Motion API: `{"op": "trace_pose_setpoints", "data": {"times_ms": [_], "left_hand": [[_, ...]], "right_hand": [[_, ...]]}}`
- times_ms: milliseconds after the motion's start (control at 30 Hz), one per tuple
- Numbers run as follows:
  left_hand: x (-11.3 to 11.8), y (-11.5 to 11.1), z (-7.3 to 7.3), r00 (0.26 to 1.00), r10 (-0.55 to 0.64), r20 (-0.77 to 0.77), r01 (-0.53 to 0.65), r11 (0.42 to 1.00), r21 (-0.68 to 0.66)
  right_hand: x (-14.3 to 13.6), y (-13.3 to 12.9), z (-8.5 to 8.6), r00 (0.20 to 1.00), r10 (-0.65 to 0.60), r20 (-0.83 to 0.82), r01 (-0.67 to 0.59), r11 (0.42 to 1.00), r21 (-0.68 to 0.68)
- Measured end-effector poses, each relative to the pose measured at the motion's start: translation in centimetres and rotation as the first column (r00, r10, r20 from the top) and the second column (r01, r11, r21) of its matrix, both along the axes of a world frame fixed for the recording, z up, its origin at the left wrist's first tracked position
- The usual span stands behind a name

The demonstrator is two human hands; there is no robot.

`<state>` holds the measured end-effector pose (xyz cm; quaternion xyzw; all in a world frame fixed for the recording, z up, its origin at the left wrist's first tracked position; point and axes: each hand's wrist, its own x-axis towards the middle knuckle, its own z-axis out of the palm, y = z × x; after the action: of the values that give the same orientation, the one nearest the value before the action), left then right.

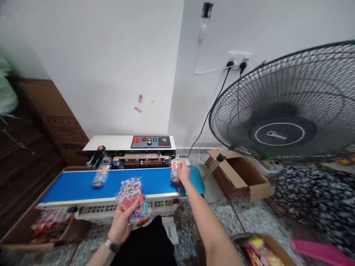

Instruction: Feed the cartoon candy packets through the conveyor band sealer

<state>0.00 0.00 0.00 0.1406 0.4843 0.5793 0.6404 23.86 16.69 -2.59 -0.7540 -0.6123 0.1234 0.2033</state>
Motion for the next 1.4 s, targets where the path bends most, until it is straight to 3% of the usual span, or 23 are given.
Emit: {"op": "trace_pose_setpoints", "data": {"times_ms": [200,267,300,367,433,533,633,733,833,967,1133,1200,1267,1333,1400], "left_hand": [[0.0,-0.1,-0.1,0.999,0.01,0.031,-0.011,0.999,0.046],[0.1,-0.1,0.2,0.999,0.023,0.049,-0.026,0.998,0.059],[0.2,0.0,0.4,0.998,0.03,0.058,-0.033,0.997,0.066],[0.4,0.1,0.8,0.997,0.033,0.07,-0.039,0.996,0.084],[0.7,0.1,1.2,0.997,0.029,0.072,-0.036,0.995,0.093],[1.3,0.2,1.5,0.997,0.03,0.072,-0.036,0.995,0.096],[1.3,0.2,1.3,0.995,0.057,0.078,-0.064,0.993,0.099],[0.7,0.0,0.5,0.995,0.072,0.074,-0.077,0.995,0.059],[-0.1,-0.3,-0.2,0.996,0.059,0.067,-0.062,0.997,0.035],[-0.1,-0.4,-0.4,0.997,0.041,0.061,-0.042,0.999,0.022],[0.3,-0.3,-0.2,0.998,0.022,0.064,-0.024,0.999,0.033],[0.4,-0.3,-0.1,0.997,0.014,0.069,-0.017,0.999,0.033],[0.4,-0.3,0.0,0.997,0.003,0.077,-0.006,0.999,0.04],[0.5,-0.2,0.3,0.996,-0.008,0.085,0.003,0.998,0.059],[0.7,-0.2,0.6,0.996,-0.007,0.088,0.0,0.997,0.075]], "right_hand": [[-3.7,-0.7,1.0,0.992,0.112,-0.058,-0.109,0.993,0.044],[-5.0,-2.4,1.8,0.95,0.237,-0.201,-0.227,0.971,0.072],[-5.7,-3.5,2.2,0.891,0.323,-0.318,-0.312,0.946,0.085],[-7.0,-5.8,3.2,0.698,0.465,-0.544,-0.477,0.869,0.131],[-8.3,-8.0,4.0,0.579,0.522,-0.627,-0.542,0.82,0.182],[-9.5,-10.0,4.5,0.64,0.525,-0.562,-0.47,0.845,0.254],[-9.1,-9.8,3.8,0.727,0.425,-0.54,-0.301,0.903,0.306],[-6.5,-7.5,2.5,0.828,0.237,-0.508,-0.11,0.957,0.268],[-2.7,-4.6,1.4,0.962,0.02,-0.271,0.018,0.991,0.135],[0.2,-1.3,0.4,0.994,-0.093,-0.062,0.094,0.995,0.02],[-1.5,0.5,-0.1,0.999,-0.036,-0.038,0.035,0.999,-0.011],[-2.9,0.0,0.4,0.999,0.016,-0.038,-0.016,1.0,0.008],[-4.5,-1.5,1.1,0.98,0.145,-0.134,-0.139,0.989,0.053],[-6.0,-3.8,2.0,0.864,0.342,-0.37,-0.332,0.939,0.094],[-7.6,-6.4,2.8,0.646,0.469,-0.603,-0.492,0.859,0.141]]}}
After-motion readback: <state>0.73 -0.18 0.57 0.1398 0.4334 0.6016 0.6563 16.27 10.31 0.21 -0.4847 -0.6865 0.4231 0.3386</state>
